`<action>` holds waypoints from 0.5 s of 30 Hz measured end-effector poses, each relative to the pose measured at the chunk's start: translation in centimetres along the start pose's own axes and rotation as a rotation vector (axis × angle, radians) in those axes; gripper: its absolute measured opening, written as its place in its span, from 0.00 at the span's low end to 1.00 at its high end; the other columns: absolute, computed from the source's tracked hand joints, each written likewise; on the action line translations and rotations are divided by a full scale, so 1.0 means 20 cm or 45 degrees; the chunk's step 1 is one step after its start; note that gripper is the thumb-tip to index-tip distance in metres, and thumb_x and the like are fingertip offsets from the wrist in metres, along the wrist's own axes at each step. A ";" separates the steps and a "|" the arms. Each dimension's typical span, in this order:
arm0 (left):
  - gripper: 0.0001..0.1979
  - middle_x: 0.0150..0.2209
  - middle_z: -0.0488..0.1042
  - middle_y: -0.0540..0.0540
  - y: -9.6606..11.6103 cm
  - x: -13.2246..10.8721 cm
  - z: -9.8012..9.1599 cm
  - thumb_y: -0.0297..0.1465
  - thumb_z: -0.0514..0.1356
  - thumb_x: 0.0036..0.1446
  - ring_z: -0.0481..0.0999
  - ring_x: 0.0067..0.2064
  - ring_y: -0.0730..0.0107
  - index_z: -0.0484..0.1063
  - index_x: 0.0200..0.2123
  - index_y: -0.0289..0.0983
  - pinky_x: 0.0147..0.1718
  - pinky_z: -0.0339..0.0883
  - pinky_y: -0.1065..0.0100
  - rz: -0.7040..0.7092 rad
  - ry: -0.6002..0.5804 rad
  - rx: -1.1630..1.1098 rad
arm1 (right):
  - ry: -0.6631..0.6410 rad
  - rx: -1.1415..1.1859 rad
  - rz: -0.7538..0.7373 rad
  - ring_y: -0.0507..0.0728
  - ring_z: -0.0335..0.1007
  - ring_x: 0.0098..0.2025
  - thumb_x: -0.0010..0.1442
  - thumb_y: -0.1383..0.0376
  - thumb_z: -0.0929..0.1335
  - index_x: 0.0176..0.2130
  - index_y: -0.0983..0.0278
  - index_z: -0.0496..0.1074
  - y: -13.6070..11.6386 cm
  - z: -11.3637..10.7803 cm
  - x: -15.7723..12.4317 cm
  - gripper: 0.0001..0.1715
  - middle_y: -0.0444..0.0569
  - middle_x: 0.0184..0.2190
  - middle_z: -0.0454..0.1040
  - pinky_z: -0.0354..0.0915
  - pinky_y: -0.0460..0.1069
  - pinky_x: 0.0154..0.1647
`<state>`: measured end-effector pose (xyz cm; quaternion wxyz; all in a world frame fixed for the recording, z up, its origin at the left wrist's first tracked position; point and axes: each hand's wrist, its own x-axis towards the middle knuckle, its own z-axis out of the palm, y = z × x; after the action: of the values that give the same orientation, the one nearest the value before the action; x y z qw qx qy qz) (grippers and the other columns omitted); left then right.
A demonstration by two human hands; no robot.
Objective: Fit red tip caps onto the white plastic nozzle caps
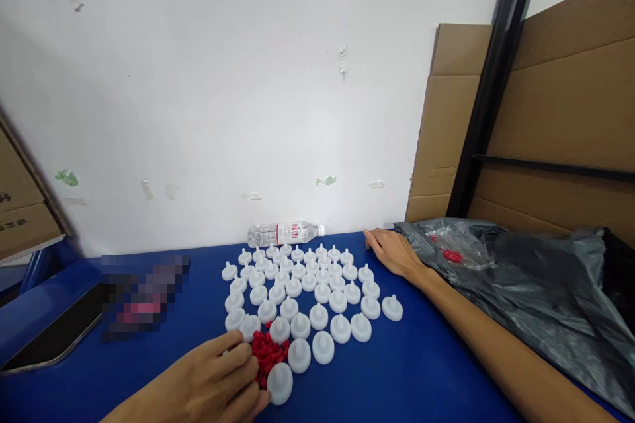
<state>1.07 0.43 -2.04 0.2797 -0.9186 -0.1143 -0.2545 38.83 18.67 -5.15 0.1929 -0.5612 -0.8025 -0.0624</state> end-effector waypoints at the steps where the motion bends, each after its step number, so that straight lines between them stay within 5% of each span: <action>1: 0.17 0.19 0.64 0.50 -0.01 0.00 0.00 0.22 0.57 0.65 0.57 0.25 0.67 0.65 0.22 0.39 0.26 0.53 0.62 -0.056 0.054 -0.037 | -0.008 0.006 -0.003 0.59 0.75 0.48 0.70 0.58 0.68 0.53 0.63 0.72 0.00 0.00 0.00 0.16 0.52 0.52 0.74 0.73 0.58 0.49; 6: 0.15 0.23 0.62 0.49 -0.17 -0.07 -0.04 0.20 0.51 0.64 0.57 0.28 0.66 0.62 0.26 0.39 0.27 0.51 0.62 -0.524 0.220 -0.168 | -0.069 0.017 -0.021 0.59 0.74 0.49 0.70 0.58 0.69 0.55 0.64 0.71 0.00 0.03 0.01 0.18 0.53 0.53 0.73 0.73 0.58 0.49; 11: 0.15 0.33 0.71 0.46 -0.36 -0.20 -0.02 0.34 0.49 0.71 0.68 0.40 0.59 0.67 0.32 0.39 0.41 0.64 0.58 -1.194 -0.099 -0.172 | -0.099 -0.001 -0.009 0.60 0.74 0.50 0.70 0.58 0.68 0.55 0.63 0.71 0.01 0.06 0.02 0.18 0.53 0.55 0.73 0.73 0.59 0.50; 15: 0.16 0.48 0.74 0.41 -0.42 -0.30 0.06 0.36 0.45 0.70 0.72 0.52 0.53 0.69 0.50 0.37 0.52 0.68 0.52 -1.417 -0.146 -0.131 | -0.109 -0.011 -0.017 0.60 0.74 0.50 0.70 0.58 0.68 0.55 0.63 0.71 0.01 0.07 0.02 0.18 0.53 0.54 0.73 0.73 0.59 0.50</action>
<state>-6.53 7.57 -2.24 0.0514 -0.7446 -0.5843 -0.3186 38.61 19.53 -6.32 0.1554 -0.5588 -0.8135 -0.0430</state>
